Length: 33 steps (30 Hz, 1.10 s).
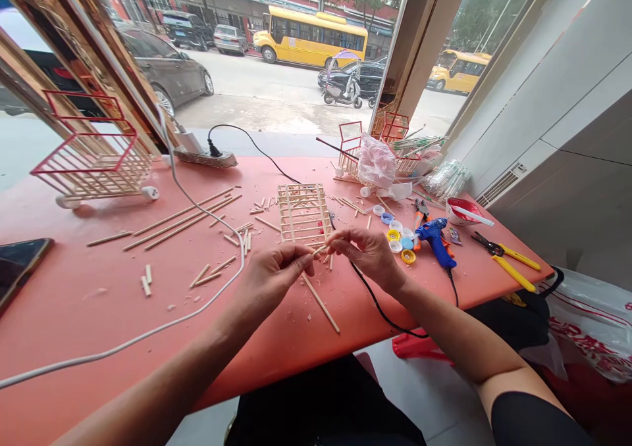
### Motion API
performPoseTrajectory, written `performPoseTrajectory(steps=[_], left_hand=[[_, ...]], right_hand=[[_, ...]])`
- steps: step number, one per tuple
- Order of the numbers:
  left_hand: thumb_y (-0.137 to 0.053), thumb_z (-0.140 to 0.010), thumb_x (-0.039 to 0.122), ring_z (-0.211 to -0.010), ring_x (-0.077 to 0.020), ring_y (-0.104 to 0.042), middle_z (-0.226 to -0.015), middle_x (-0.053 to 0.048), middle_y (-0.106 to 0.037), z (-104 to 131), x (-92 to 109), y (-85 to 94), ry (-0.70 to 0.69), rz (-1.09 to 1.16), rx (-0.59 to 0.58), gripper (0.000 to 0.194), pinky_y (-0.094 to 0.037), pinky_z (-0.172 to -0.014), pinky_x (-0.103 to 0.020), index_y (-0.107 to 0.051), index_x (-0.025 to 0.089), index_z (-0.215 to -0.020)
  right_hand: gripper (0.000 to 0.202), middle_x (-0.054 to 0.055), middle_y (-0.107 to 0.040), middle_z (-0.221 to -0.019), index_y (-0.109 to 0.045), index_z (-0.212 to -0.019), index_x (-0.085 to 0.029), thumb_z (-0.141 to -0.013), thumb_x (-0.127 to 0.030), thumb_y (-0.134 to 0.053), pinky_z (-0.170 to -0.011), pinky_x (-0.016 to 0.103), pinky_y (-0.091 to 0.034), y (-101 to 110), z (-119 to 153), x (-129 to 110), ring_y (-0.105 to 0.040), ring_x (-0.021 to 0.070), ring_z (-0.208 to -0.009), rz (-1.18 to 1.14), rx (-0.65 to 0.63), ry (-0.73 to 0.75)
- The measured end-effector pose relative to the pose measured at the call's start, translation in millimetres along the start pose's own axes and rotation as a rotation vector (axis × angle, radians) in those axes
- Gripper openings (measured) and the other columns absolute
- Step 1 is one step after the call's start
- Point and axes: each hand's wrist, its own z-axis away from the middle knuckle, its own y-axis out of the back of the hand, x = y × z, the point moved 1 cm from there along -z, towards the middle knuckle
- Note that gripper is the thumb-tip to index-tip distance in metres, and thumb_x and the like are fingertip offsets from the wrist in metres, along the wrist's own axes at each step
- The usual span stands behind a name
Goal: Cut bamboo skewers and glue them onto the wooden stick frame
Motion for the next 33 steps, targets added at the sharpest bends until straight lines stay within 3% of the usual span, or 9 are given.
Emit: performPoseTrajectory(steps=[22,33], left_hand=[[-0.064,-0.084,0.047,-0.061,-0.0136,-0.047,-0.068,-0.003,-0.065,-0.9,1.0,-3.1,0.008,0.1,-0.014,0.033,-0.036,-0.06,-0.027,-0.074,0.016,-0.078],[-0.065,-0.082,0.048,-0.059,-0.013,-0.047,-0.067,-0.003,-0.066,0.1,5.9,-2.5,0.015,0.117,-0.018,0.033,-0.036,-0.058,-0.026,-0.074,0.016,-0.077]], right_hand=[[0.012,0.001,-0.078,-0.084,-0.076,-0.093,-0.019,-0.097,-0.027,-0.067,-0.074,0.024,-0.056,0.9,0.0,2.0,-0.072,0.0126,-0.076,0.03,0.015,0.065],[0.021,0.003,-0.078,-0.085,-0.077,-0.092,-0.019,-0.097,-0.036,-0.067,-0.075,0.027,-0.056,0.8,-1.0,0.4,-0.071,0.0143,-0.075,0.081,0.029,0.07]])
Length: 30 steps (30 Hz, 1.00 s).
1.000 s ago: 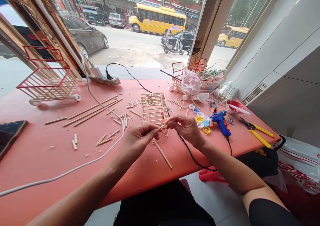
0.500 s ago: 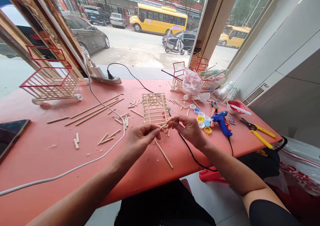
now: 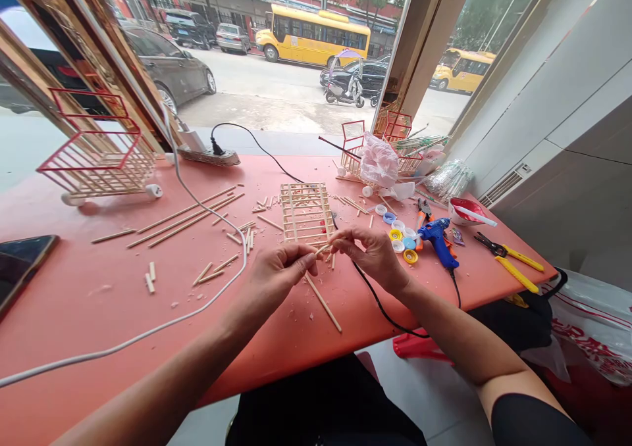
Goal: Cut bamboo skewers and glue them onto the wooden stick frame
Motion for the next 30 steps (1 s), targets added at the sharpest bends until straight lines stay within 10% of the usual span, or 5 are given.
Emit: performPoseTrajectory(steps=[30], left_hand=[[-0.074,-0.076,0.054,-0.053,-0.0082,-0.041,-0.068,-0.003,-0.065,-1.3,-3.6,-6.2,0.095,0.211,-0.026,0.043,-0.032,-0.05,-0.023,-0.076,0.014,-0.09]], right_hand=[[0.025,0.004,-0.077,-0.085,-0.077,-0.097,-0.02,-0.096,-0.043,-0.068,-0.076,0.029,-0.056,0.8,0.4,1.4,-0.07,0.0161,-0.078,-0.049,0.01,-0.073]])
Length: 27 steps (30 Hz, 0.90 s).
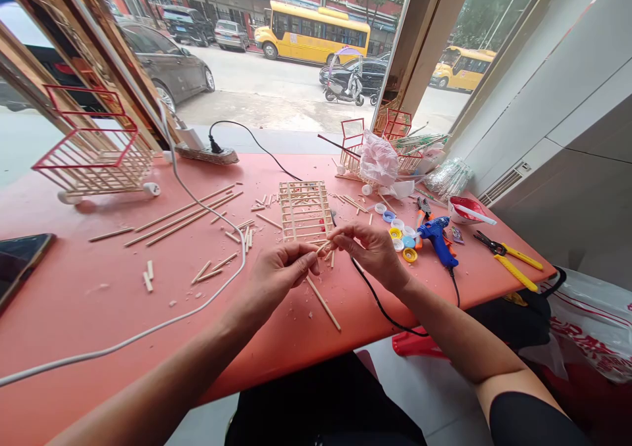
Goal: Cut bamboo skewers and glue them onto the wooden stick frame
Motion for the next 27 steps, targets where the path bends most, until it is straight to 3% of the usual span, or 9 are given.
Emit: performPoseTrajectory(steps=[4,12,19,27], left_hand=[[-0.072,-0.079,0.05,-0.054,-0.0092,-0.044,-0.068,-0.002,-0.066,1,0,1.2,-0.029,-0.046,0.014,0.037,-0.035,-0.052,-0.023,-0.076,0.015,-0.089],[-0.068,-0.084,0.039,-0.069,-0.0175,-0.065,-0.076,-0.005,-0.076,5,6,2.8,-0.205,-0.205,0.131,0.024,-0.049,-0.065,-0.027,-0.077,0.017,-0.09],[-0.067,-0.086,0.037,-0.07,-0.0176,-0.068,-0.079,-0.003,-0.079,5,3,4.5,-0.313,-0.358,0.257,0.022,-0.052,-0.066,-0.026,-0.08,0.02,-0.091],[-0.066,-0.089,0.034,-0.069,-0.0162,-0.066,-0.08,-0.001,-0.079,7,1,6.2,-0.41,-0.512,0.309,0.018,-0.05,-0.068,-0.025,-0.08,0.022,-0.092]], right_hand=[[0.022,0.004,-0.077,-0.086,-0.077,-0.096,-0.02,-0.096,-0.04,-0.068,-0.079,0.029,-0.057,0,2,0,-0.072,0.0164,-0.081,-0.02,-0.001,0.006],[0.021,0.005,-0.078,-0.088,-0.077,-0.1,-0.019,-0.098,-0.037,-0.065,-0.077,0.03,-0.057,2,1,-9,-0.073,0.0168,-0.081,0.029,0.007,0.056],[0.014,0.004,-0.079,-0.092,-0.079,-0.101,-0.022,-0.097,-0.028,-0.066,-0.067,0.027,-0.054,7,-1,-13,-0.07,0.0146,-0.076,0.22,0.037,0.17],[0.012,0.004,-0.079,-0.091,-0.077,-0.1,-0.021,-0.098,-0.022,-0.066,-0.076,0.029,-0.055,6,0,-13,-0.071,0.0161,-0.08,0.284,-0.004,0.203]])
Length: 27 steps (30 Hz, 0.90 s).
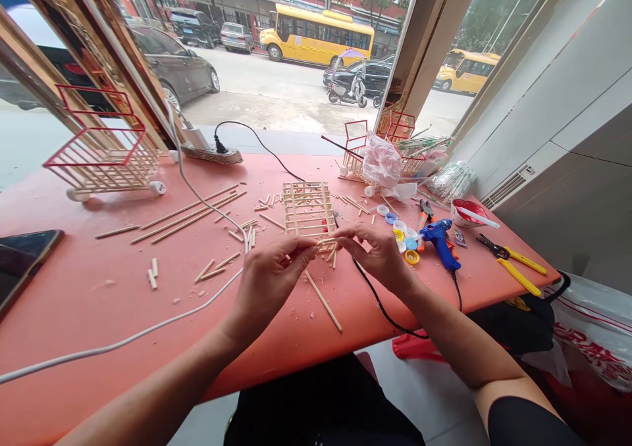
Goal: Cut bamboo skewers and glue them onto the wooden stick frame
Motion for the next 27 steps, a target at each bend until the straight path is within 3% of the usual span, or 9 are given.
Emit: performPoseTrajectory(steps=[9,17,27], left_hand=[[-0.064,-0.094,0.027,-0.069,-0.0145,-0.067,-0.083,0.0,-0.079,2.2,0.3,1.4,-0.152,-0.142,0.035,0.015,-0.049,-0.069,-0.023,-0.078,0.021,-0.092],[-0.063,-0.094,0.013,-0.066,-0.011,-0.066,-0.077,0.001,-0.074,-0.3,2.8,0.5,-0.399,-0.233,0.128,0.013,-0.048,-0.065,-0.018,-0.074,0.018,-0.089],[-0.063,-0.096,0.013,-0.073,-0.0133,-0.068,-0.083,-0.003,-0.074,0.8,0.8,-0.6,-0.513,-0.287,0.169,0.01,-0.048,-0.07,-0.022,-0.073,0.015,-0.094]], right_hand=[[0.008,0.005,-0.078,-0.092,-0.075,-0.096,-0.02,-0.097,-0.02,-0.067,-0.076,0.028,-0.054,-0.3,-0.8,-0.2,-0.069,0.0158,-0.081,0.062,-0.021,0.054],[0.008,0.004,-0.077,-0.09,-0.073,-0.097,-0.019,-0.099,-0.02,-0.065,-0.076,0.028,-0.054,-1.9,1.0,1.4,-0.068,0.0154,-0.08,0.114,-0.025,0.118],[0.006,0.003,-0.074,-0.087,-0.069,-0.095,-0.019,-0.099,-0.018,-0.064,-0.073,0.027,-0.051,-4.7,1.1,2.3,-0.066,0.0139,-0.076,0.101,-0.004,0.159]])
